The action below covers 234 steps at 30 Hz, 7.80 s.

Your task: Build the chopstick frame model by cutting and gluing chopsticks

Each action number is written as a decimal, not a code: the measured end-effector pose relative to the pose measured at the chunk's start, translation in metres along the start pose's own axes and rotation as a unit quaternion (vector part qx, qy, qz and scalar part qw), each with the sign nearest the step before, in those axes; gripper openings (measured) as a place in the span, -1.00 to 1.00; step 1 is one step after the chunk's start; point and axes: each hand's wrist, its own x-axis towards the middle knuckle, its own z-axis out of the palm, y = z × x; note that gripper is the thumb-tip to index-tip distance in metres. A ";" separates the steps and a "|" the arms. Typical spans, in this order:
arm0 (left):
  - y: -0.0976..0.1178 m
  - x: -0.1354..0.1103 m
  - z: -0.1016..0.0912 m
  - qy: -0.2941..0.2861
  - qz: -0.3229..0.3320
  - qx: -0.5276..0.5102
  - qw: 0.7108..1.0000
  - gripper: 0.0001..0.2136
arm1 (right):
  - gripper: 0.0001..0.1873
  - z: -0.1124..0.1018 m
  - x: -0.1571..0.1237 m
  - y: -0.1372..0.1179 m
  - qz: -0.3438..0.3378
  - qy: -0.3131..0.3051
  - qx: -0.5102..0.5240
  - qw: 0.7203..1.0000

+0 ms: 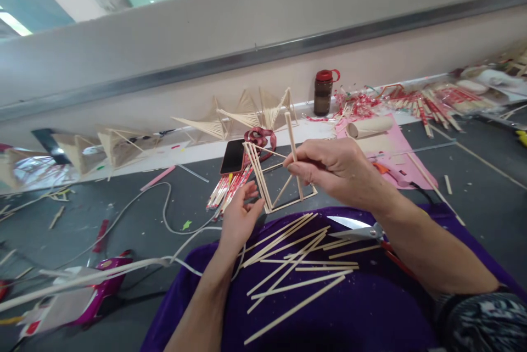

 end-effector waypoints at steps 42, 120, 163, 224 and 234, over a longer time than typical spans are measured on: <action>0.021 0.073 -0.012 -0.142 -0.082 -0.177 0.971 -0.68 | -0.83 0.036 -0.004 0.027 0.101 -0.053 0.056 0.992; 0.115 0.026 -0.009 -0.029 0.022 -0.266 0.963 -0.88 | -0.71 -0.069 -0.160 0.139 0.372 -0.075 -0.413 0.828; 0.102 0.021 0.002 -0.251 -0.024 -0.214 0.944 -0.82 | -0.74 -0.071 -0.036 0.066 0.188 0.102 0.363 0.907; 0.091 0.017 0.029 -0.220 -0.051 -0.201 0.953 -0.77 | -0.67 -0.040 -0.025 0.056 0.226 0.054 0.283 0.931; 0.090 0.019 0.031 -0.222 -0.055 -0.193 0.954 -0.74 | -0.73 -0.038 -0.026 0.055 0.216 0.066 0.319 0.921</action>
